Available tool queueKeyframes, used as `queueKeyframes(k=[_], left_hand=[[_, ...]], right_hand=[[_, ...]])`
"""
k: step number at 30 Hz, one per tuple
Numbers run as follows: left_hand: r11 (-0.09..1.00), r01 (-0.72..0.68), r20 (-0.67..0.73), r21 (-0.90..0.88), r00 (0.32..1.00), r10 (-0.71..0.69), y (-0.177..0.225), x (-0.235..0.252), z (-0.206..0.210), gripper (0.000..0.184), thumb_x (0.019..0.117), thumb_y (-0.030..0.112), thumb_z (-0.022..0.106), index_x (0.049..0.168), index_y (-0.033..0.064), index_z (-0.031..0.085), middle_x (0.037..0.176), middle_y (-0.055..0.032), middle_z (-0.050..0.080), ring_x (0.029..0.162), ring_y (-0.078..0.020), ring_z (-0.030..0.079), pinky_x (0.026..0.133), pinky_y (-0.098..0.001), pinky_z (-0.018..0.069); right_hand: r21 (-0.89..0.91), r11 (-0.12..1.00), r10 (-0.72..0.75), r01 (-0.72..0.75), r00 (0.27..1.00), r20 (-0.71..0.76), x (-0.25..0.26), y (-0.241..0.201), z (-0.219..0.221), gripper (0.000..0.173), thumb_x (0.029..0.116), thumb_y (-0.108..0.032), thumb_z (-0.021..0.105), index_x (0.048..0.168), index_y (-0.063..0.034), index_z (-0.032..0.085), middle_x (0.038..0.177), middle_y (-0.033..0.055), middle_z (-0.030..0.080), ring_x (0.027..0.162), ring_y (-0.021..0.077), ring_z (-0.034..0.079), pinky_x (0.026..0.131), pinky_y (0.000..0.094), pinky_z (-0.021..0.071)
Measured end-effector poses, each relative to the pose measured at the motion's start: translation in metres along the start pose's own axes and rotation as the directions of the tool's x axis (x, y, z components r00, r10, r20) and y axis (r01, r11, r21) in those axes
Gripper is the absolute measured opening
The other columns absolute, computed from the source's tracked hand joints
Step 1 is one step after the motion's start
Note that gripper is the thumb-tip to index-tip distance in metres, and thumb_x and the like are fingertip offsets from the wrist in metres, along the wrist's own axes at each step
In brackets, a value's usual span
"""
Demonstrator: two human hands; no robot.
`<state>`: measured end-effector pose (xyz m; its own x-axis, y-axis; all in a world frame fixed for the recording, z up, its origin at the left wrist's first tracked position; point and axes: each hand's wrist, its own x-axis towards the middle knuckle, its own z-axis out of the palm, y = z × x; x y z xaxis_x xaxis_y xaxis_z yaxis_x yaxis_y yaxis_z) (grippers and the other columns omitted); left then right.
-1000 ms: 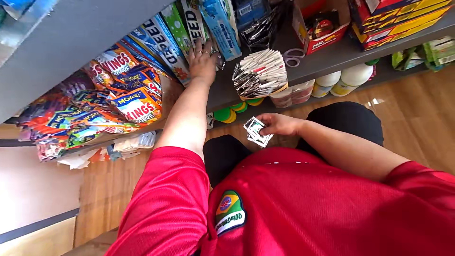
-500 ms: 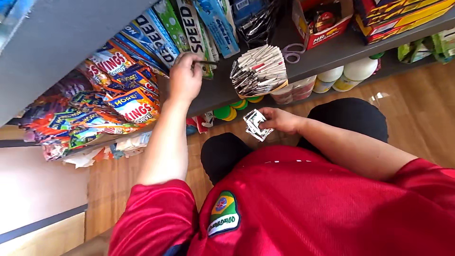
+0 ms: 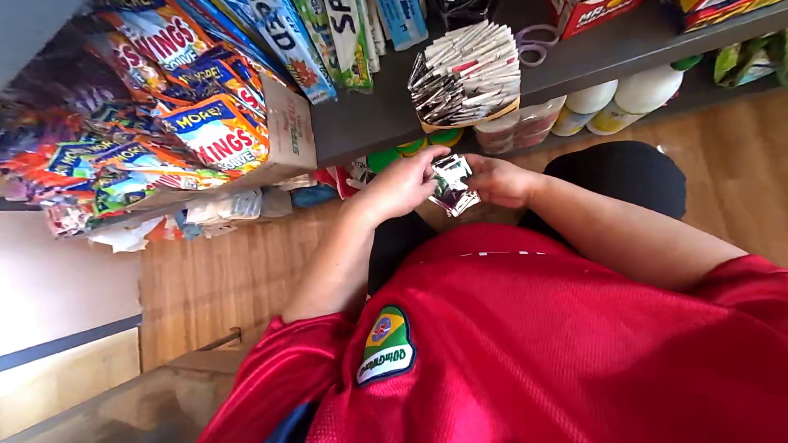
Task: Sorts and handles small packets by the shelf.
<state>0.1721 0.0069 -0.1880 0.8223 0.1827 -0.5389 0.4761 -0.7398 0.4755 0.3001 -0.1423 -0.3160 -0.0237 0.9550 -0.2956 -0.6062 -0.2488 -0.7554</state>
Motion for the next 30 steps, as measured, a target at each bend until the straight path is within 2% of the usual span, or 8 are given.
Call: queueKeyframes(k=[6,9,11,13,16,23,26,30], left_hand=[[0.999,-0.04,-0.007,0.018,0.999,0.04,-0.002,0.005,0.004,0.052,0.102,0.007,0.058,0.152,0.0108,0.045,0.104,-0.0132,0.067,0.089,-0.0234,0.066,0.085,-0.042,0.055],[1.0,0.002,-0.009,-0.016,1.0,-0.002,0.0,0.004,0.002,0.051,0.1036,0.006,0.051,0.154,0.0125,0.045,0.109,-0.0139,0.066,0.083,-0.0205,0.062,0.076,-0.0377,0.0538],[0.989,0.044,-0.096,-0.143,0.994,-0.059,-0.003,0.0,0.001,0.042,0.1026,0.004,0.05,0.143,0.0111,0.058,0.122,-0.0144,0.065,0.085,-0.0186,0.066,0.074,-0.0371,0.057],[0.952,0.043,-0.253,-0.303,0.959,-0.124,-0.013,-0.001,0.003,0.031,0.0986,0.002,0.054,0.127,0.0072,0.065,0.115,-0.0108,0.069,0.086,-0.015,0.068,0.074,-0.0352,0.0586],[0.812,-0.035,-0.412,-0.582,0.874,-0.257,-0.023,0.003,0.016,0.022,0.0935,-0.001,0.055,0.115,-0.0004,0.058,0.101,-0.0097,0.064,0.079,-0.0148,0.067,0.07,-0.0344,0.0604],[0.411,-0.118,-0.304,-0.904,0.853,-0.424,-0.015,0.01,0.068,0.008,0.1009,0.001,0.049,0.109,0.0036,0.049,0.099,-0.0076,0.059,0.082,-0.0177,0.068,0.075,-0.0401,0.0617],[0.443,-0.138,-0.331,-0.886,0.857,-0.396,-0.019,0.01,0.064,0.011,0.1007,0.002,0.047,0.11,0.0047,0.052,0.097,-0.0059,0.062,0.08,-0.0148,0.067,0.074,-0.0356,0.0605],[0.637,-0.141,-0.408,-0.758,0.865,-0.294,-0.03,0.006,0.049,0.022,0.0942,0.002,0.042,0.104,0.0023,0.062,0.092,-0.0056,0.066,0.077,-0.0143,0.066,0.071,-0.0362,0.0588]], right_hand=[[-0.003,1.0,0.024,-0.024,0.999,0.031,-0.01,-0.006,0.004,0.059,0.0873,0.007,0.039,0.144,-0.0092,0.04,0.12,0.0075,0.065,0.1,0.0151,0.068,0.086,0.0362,0.0588],[0.02,1.0,0.021,-0.021,1.0,0.014,-0.006,-0.003,0.0,0.056,0.0898,0.008,0.038,0.144,-0.0086,0.041,0.12,0.0077,0.065,0.101,0.0159,0.068,0.086,0.0369,0.059],[0.027,1.0,0.013,-0.012,1.0,-0.028,-0.003,-0.003,-0.001,0.056,0.0903,0.008,0.038,0.144,-0.0089,0.041,0.121,0.0075,0.064,0.101,0.0155,0.068,0.086,0.0364,0.0587],[0.06,0.998,0.0,0.005,0.997,-0.08,0.001,-0.003,-0.003,0.058,0.09,0.009,0.038,0.145,-0.009,0.04,0.123,0.0089,0.064,0.103,0.017,0.068,0.087,0.0377,0.0587],[0.104,0.994,-0.008,0.026,0.985,-0.17,0.003,-0.004,-0.001,0.063,0.0898,0.011,0.038,0.15,-0.0096,0.036,0.129,0.0109,0.062,0.107,0.0194,0.067,0.089,0.0394,0.0588],[0.172,0.982,-0.031,0.071,0.973,-0.228,0.004,-0.002,0.003,0.064,0.0906,0.011,0.035,0.151,-0.0105,0.035,0.131,0.0128,0.062,0.109,0.0228,0.068,0.089,0.0418,0.0593],[0.156,0.986,-0.016,0.054,0.972,-0.236,0.003,-0.003,0.002,0.064,0.0905,0.01,0.036,0.151,-0.0113,0.035,0.13,0.0126,0.062,0.107,0.0225,0.068,0.087,0.0412,0.0597],[0.113,0.992,-0.031,0.055,0.978,-0.205,0.003,-0.003,0.001,0.057,0.0958,0.008,0.04,0.15,-0.0104,0.036,0.126,0.0119,0.063,0.104,0.0214,0.069,0.086,0.0397,0.0598]])
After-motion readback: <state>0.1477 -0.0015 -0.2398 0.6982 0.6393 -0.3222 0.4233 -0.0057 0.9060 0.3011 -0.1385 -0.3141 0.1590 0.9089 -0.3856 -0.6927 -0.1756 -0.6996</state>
